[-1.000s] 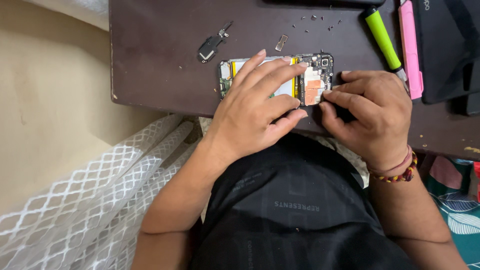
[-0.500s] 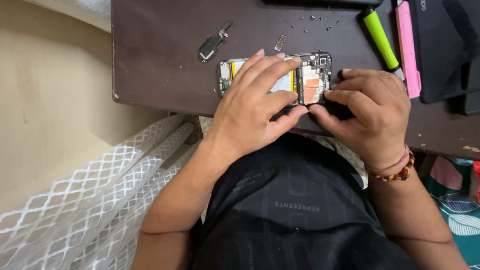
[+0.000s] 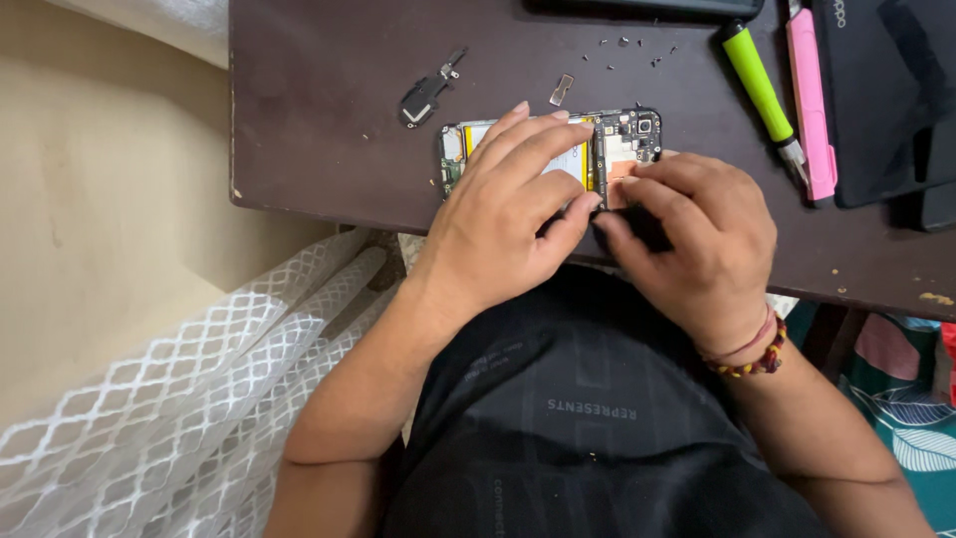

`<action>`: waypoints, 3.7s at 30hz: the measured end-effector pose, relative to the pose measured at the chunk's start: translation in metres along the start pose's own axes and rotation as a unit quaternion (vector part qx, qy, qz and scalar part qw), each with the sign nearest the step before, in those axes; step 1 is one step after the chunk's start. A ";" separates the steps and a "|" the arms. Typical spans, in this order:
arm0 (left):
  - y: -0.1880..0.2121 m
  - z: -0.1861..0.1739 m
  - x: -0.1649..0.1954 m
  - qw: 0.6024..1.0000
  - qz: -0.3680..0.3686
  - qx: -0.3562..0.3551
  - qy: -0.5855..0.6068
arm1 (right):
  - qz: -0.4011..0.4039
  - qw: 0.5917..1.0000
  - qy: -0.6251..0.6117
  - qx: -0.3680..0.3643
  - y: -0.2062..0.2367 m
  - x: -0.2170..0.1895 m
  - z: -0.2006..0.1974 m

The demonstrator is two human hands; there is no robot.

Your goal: The person works on a disassembled smartphone lying on a table, pressing and peeling a copper-colored component from the phone's midframe by hand. They then pick up a green-handled screwdriver, pry at the phone's edge and battery area, and finally lift the separated midframe section to work on it with the screwdriver.

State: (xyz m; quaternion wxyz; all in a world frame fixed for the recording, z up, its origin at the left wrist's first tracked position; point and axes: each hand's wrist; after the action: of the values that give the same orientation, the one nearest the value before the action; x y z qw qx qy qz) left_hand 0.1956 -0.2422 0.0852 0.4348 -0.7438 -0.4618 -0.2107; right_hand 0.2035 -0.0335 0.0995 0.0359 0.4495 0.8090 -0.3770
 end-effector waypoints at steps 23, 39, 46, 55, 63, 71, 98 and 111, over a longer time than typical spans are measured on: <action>-0.001 0.001 0.003 1.000 -0.019 -0.008 -0.005 | 0.002 0.999 0.001 0.034 0.009 0.000 0.000; -0.002 0.009 0.009 1.000 -0.007 0.004 -0.017 | 0.025 1.000 0.008 0.016 0.019 0.008 -0.006; 0.000 0.007 0.007 0.999 0.015 -0.014 -0.027 | 0.039 0.999 -0.001 0.020 0.022 0.008 -0.008; 0.001 0.007 0.006 0.998 0.034 -0.032 -0.050 | 0.040 0.999 0.004 0.024 0.024 0.010 -0.008; 0.001 0.011 0.009 0.999 0.014 -0.009 -0.045 | 0.039 0.999 0.005 0.022 0.023 0.010 -0.008; 0.001 0.011 0.009 1.000 -0.005 -0.011 -0.029 | 0.032 0.999 -0.004 0.020 0.025 0.011 -0.007; 0.002 0.006 0.006 0.999 0.030 -0.027 -0.015 | 0.037 0.999 -0.013 0.010 0.026 0.010 -0.008; 0.010 0.009 0.002 0.995 0.073 -0.012 -0.063 | 0.034 0.999 -0.013 0.023 0.023 0.004 -0.004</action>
State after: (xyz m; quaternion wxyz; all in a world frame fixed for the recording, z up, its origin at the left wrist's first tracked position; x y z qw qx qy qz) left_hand 0.2043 -0.2359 0.0771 0.4100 -0.7926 -0.4302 -0.1362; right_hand 0.2195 -0.0209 0.0870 0.0487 0.4726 0.7841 -0.3993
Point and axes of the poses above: each hand's wrist, its own y-axis away from the middle knuckle, its own z-axis out of the palm, x = y × z, and after that the axes turned 10 degrees about x, right-handed
